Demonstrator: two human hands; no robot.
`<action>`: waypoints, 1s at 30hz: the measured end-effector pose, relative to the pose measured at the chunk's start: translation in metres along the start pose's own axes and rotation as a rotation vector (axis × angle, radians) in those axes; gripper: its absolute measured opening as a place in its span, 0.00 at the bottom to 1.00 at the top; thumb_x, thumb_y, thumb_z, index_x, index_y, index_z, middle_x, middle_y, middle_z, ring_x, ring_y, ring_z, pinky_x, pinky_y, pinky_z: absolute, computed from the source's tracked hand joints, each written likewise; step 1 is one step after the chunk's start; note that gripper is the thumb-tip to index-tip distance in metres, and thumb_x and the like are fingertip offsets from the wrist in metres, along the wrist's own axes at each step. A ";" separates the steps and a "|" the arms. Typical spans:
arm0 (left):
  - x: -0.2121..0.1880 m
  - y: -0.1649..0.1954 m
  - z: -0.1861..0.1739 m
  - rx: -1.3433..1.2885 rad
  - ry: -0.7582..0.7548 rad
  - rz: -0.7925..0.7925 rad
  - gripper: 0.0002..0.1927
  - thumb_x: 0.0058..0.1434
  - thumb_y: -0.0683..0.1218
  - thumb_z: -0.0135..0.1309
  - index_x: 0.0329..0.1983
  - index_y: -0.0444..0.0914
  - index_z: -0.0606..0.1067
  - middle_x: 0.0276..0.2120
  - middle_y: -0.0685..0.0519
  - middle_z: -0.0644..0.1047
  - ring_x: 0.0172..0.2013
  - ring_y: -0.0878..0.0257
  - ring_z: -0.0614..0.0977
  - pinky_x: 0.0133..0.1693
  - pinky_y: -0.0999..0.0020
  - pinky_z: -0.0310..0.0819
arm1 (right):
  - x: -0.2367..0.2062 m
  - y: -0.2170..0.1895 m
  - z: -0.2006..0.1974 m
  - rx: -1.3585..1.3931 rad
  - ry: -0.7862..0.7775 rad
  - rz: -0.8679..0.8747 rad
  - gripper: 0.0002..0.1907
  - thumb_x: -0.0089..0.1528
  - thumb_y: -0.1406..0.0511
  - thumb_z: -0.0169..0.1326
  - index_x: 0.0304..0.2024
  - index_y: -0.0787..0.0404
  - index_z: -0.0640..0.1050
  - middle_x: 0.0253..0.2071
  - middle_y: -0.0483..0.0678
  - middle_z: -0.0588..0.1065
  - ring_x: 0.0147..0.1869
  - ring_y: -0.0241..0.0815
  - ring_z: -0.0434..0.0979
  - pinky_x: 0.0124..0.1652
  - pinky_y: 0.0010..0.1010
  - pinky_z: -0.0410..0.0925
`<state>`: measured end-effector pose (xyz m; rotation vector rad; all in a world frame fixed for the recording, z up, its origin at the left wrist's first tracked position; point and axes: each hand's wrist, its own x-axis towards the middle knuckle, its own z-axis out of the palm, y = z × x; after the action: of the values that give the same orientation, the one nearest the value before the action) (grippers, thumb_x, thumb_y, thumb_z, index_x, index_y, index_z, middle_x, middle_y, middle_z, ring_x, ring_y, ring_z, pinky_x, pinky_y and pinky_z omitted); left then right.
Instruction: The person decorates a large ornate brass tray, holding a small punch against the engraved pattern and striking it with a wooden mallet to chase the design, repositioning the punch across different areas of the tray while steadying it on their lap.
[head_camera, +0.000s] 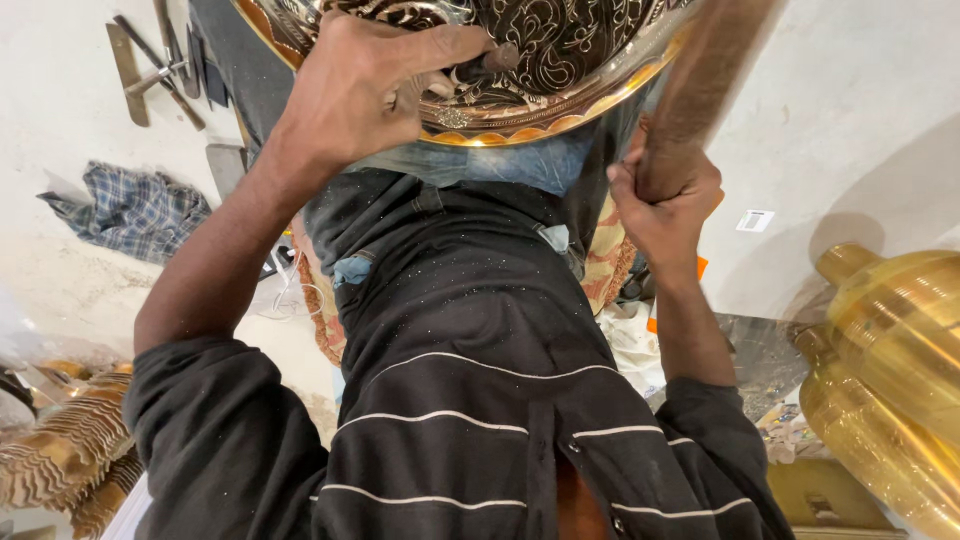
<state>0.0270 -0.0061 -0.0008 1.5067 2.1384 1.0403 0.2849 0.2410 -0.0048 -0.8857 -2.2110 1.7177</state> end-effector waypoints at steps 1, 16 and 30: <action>0.000 0.000 0.001 -0.002 -0.009 -0.003 0.33 0.50 0.31 0.55 0.62 0.41 0.78 0.36 0.46 0.82 0.31 0.55 0.83 0.35 0.59 0.78 | -0.001 0.000 -0.001 -0.191 -0.022 -0.008 0.10 0.57 0.74 0.66 0.37 0.66 0.76 0.31 0.49 0.75 0.34 0.33 0.73 0.38 0.28 0.69; 0.000 0.005 0.000 -0.048 0.054 0.036 0.33 0.55 0.28 0.52 0.63 0.44 0.75 0.41 0.48 0.83 0.38 0.54 0.85 0.39 0.62 0.80 | -0.005 0.006 -0.002 -0.301 -0.035 -0.008 0.13 0.59 0.72 0.66 0.41 0.67 0.75 0.31 0.50 0.75 0.37 0.33 0.70 0.39 0.28 0.68; -0.003 -0.004 0.006 0.060 0.013 0.036 0.37 0.49 0.30 0.53 0.65 0.45 0.76 0.32 0.47 0.81 0.30 0.53 0.80 0.33 0.58 0.74 | -0.004 0.004 -0.005 -0.557 -0.040 -0.012 0.10 0.53 0.75 0.62 0.35 0.67 0.74 0.26 0.51 0.71 0.31 0.38 0.68 0.35 0.33 0.66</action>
<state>0.0295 -0.0075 -0.0081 1.5753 2.1768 1.0088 0.2917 0.2437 -0.0066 -0.9414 -2.7686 1.1239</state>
